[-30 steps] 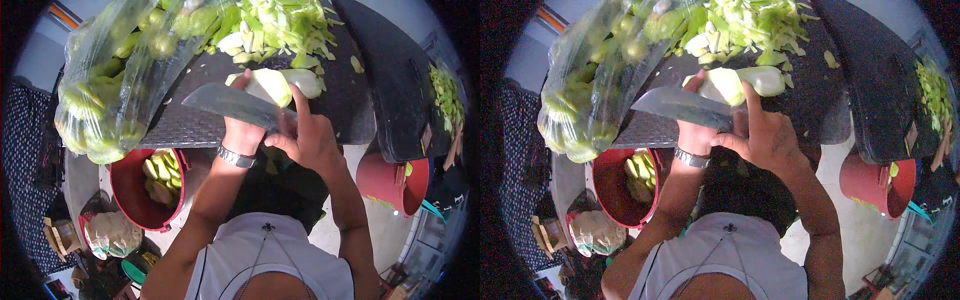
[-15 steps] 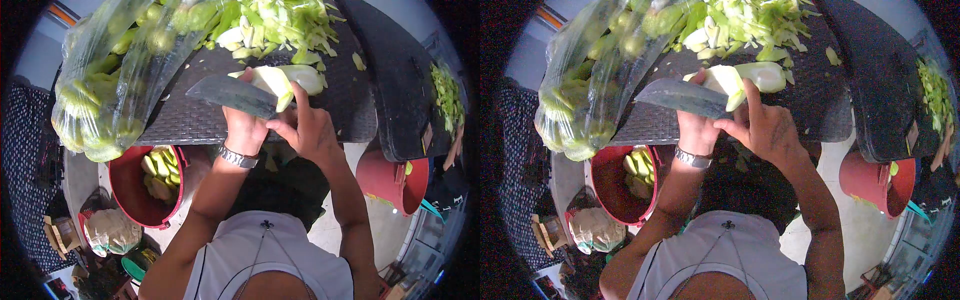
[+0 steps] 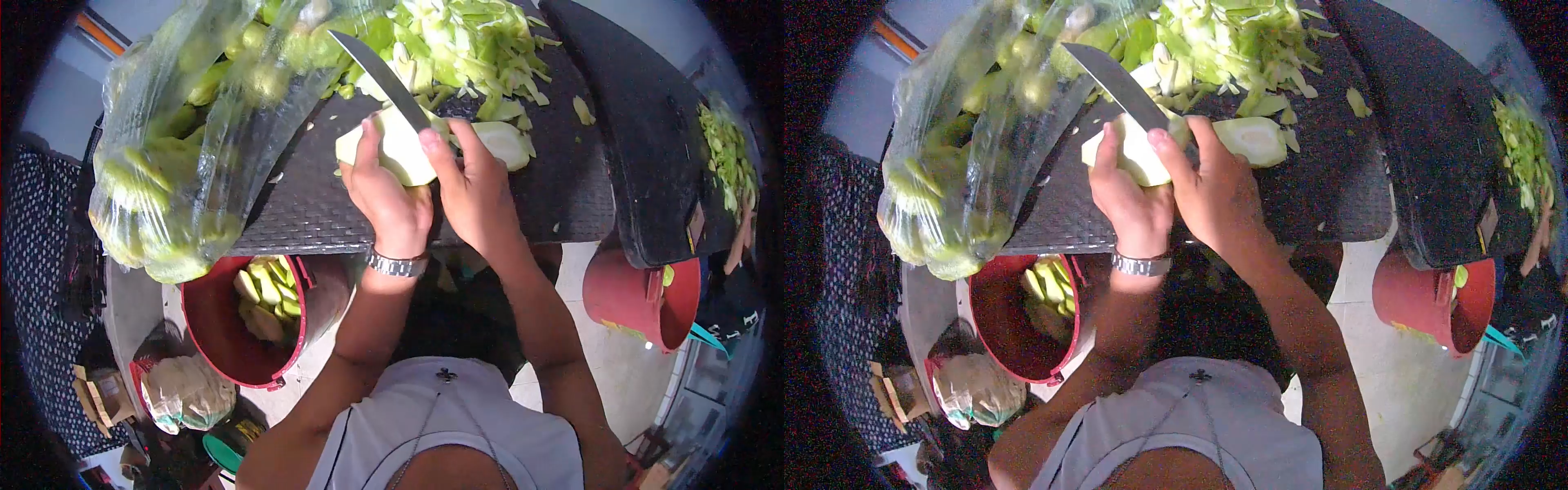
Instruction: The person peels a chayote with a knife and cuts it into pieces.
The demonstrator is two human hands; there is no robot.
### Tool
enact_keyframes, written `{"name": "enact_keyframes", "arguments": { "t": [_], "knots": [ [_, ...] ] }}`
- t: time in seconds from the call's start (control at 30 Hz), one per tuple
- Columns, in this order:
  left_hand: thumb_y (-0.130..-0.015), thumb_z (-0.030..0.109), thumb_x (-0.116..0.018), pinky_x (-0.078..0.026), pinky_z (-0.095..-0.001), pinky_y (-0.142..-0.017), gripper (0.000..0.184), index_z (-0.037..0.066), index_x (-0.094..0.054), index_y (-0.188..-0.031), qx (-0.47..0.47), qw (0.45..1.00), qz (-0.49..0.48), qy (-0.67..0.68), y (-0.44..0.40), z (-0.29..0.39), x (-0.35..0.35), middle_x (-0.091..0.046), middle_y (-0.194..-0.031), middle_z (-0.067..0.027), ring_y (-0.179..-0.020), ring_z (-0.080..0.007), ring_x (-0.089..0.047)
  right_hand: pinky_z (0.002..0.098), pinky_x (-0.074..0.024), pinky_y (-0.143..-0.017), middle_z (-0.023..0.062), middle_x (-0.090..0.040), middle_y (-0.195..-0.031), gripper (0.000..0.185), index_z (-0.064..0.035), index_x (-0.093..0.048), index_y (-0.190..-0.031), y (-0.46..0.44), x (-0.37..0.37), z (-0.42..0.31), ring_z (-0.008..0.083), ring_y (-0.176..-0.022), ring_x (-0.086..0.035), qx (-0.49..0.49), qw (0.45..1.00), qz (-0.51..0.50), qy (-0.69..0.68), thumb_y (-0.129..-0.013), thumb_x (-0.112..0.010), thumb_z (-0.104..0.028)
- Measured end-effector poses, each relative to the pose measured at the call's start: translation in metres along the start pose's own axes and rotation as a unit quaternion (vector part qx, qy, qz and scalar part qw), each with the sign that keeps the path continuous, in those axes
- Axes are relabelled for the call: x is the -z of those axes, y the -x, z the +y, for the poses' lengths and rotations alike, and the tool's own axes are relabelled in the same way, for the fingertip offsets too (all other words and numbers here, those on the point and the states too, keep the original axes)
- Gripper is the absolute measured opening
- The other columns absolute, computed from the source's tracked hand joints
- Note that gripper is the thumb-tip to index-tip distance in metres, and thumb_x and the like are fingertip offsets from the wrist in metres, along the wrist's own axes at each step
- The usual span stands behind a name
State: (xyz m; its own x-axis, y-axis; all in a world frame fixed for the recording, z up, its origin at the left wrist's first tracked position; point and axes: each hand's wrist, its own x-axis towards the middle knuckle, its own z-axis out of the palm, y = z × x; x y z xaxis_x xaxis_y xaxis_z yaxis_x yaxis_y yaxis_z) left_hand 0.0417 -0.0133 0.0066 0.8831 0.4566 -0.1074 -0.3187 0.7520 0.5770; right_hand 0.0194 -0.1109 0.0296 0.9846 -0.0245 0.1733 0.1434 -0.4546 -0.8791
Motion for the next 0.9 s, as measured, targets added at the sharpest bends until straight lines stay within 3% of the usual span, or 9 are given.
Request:
{"name": "enact_keyframes", "arguments": {
  "t": [0.23,0.33,0.4,0.43,0.47,0.53,0.6,0.77,0.9],
  "knots": [
    [-0.101,0.014,-0.058,-0.054,-0.0382,-0.092,0.02,0.002,-0.045,-0.111,-0.372,0.915,-0.079,-0.132,-0.008,-0.006,0.005,-0.061,-0.113,-0.0169,-0.102,-0.0235,-0.062,0.0438,-0.0538,-0.082,0.0232,-0.071,-0.094,0.053,0.0019,-0.066,-0.111,-0.021,-0.001,-0.023,0.0364,-0.09,-0.07,-0.126,0.955,-0.117,-0.24,-0.104,-0.053,-0.05],
    [-0.101,0.014,-0.058,-0.055,-0.0393,-0.09,0.019,0.002,-0.049,-0.113,-0.258,0.962,-0.01,-0.083,-0.008,0.002,0.001,-0.063,-0.112,-0.0162,-0.101,-0.0238,-0.064,0.0483,-0.0545,-0.084,0.0259,-0.071,-0.099,0.055,-0.0013,-0.063,-0.119,-0.031,-0.002,-0.024,0.0411,-0.098,-0.071,-0.033,0.995,-0.077,-0.046,-0.102,-0.054,-0.052],
    [-0.102,0.018,-0.056,-0.058,-0.0435,-0.089,0.028,0.0,-0.058,-0.124,0.058,0.996,-0.017,0.068,-0.012,0.028,0.004,-0.069,-0.115,-0.0145,-0.102,-0.0302,-0.071,0.0503,-0.0545,-0.084,0.0273,-0.071,-0.103,0.056,-0.0021,-0.061,-0.121,-0.037,0.017,-0.033,0.044,-0.102,-0.07,-0.021,0.983,-0.073,0.17,-0.101,-0.055,-0.054],
    [-0.103,0.021,-0.055,-0.058,-0.0447,-0.091,0.032,0.0,-0.057,-0.126,0.104,0.993,-0.012,0.061,-0.021,0.029,0.011,-0.069,-0.116,-0.0158,-0.104,-0.0322,-0.07,0.0531,-0.054,-0.086,0.0291,-0.071,-0.104,0.058,-0.0018,-0.06,-0.117,-0.048,0.016,-0.01,0.05,-0.104,-0.067,0.046,0.991,-0.01,0.125,-0.1,-0.054,-0.057],
    [-0.103,0.025,-0.053,-0.057,-0.046,-0.093,0.036,-0.001,-0.056,-0.128,0.148,0.987,-0.008,0.055,-0.029,0.028,0.016,-0.068,-0.118,-0.0171,-0.105,-0.0342,-0.07,0.0466,-0.0541,-0.074,0.0243,-0.071,-0.096,0.052,-0.0031,-0.059,-0.117,-0.09,0.007,0.057,0.0413,-0.084,-0.068,0.207,0.957,0.083,0.182,-0.1,-0.056,-0.052],
    [-0.103,0.03,-0.051,-0.057,-0.0515,-0.093,0.042,-0.002,-0.055,-0.129,0.216,0.969,-0.03,0.112,-0.023,0.041,0.015,-0.068,-0.12,-0.0192,-0.106,-0.0377,-0.069,0.037,-0.0511,-0.057,0.0168,-0.07,-0.083,0.046,-0.0053,-0.058,-0.117,-0.117,0.012,0.056,0.0273,-0.059,-0.065,0.193,0.965,0.074,0.159,-0.101,-0.057,-0.048],
    [-0.103,0.036,-0.049,-0.054,-0.0577,-0.095,0.048,-0.002,-0.054,-0.132,0.27,0.949,-0.06,0.15,-0.018,0.044,0.013,-0.065,-0.125,-0.0216,-0.11,-0.0419,-0.066,0.031,-0.0447,-0.046,0.0114,-0.065,-0.074,0.043,-0.0069,-0.057,-0.114,-0.127,0.048,0.017,0.0169,-0.05,-0.058,-0.165,0.977,-0.133,-0.003,-0.102,-0.054,-0.048],
    [-0.103,0.044,-0.047,-0.051,-0.0645,-0.096,0.055,0.002,-0.053,-0.138,0.286,0.906,-0.26,0.171,-0.028,0.037,0.03,-0.06,-0.136,-0.0247,-0.117,-0.0487,-0.061,0.024,-0.0332,-0.039,0.0016,-0.057,-0.067,0.044,-0.0096,-0.058,-0.11,-0.124,0.057,0.016,0.0074,-0.042,-0.046,-0.197,0.95,-0.111,-0.217,-0.104,-0.05,-0.053],
    [-0.103,0.044,-0.048,-0.052,-0.0618,-0.094,0.053,0.003,-0.056,-0.136,0.27,0.932,-0.2,0.134,-0.02,0.039,0.021,-0.063,-0.132,-0.0223,-0.114,-0.044,-0.064,0.0252,-0.0362,-0.038,0.0039,-0.059,-0.068,0.048,-0.0077,-0.059,-0.118,-0.051,0.063,-0.01,0.008,-0.04,-0.046,-0.169,0.937,-0.166,-0.259,-0.106,-0.047,-0.052]
  ]
}}
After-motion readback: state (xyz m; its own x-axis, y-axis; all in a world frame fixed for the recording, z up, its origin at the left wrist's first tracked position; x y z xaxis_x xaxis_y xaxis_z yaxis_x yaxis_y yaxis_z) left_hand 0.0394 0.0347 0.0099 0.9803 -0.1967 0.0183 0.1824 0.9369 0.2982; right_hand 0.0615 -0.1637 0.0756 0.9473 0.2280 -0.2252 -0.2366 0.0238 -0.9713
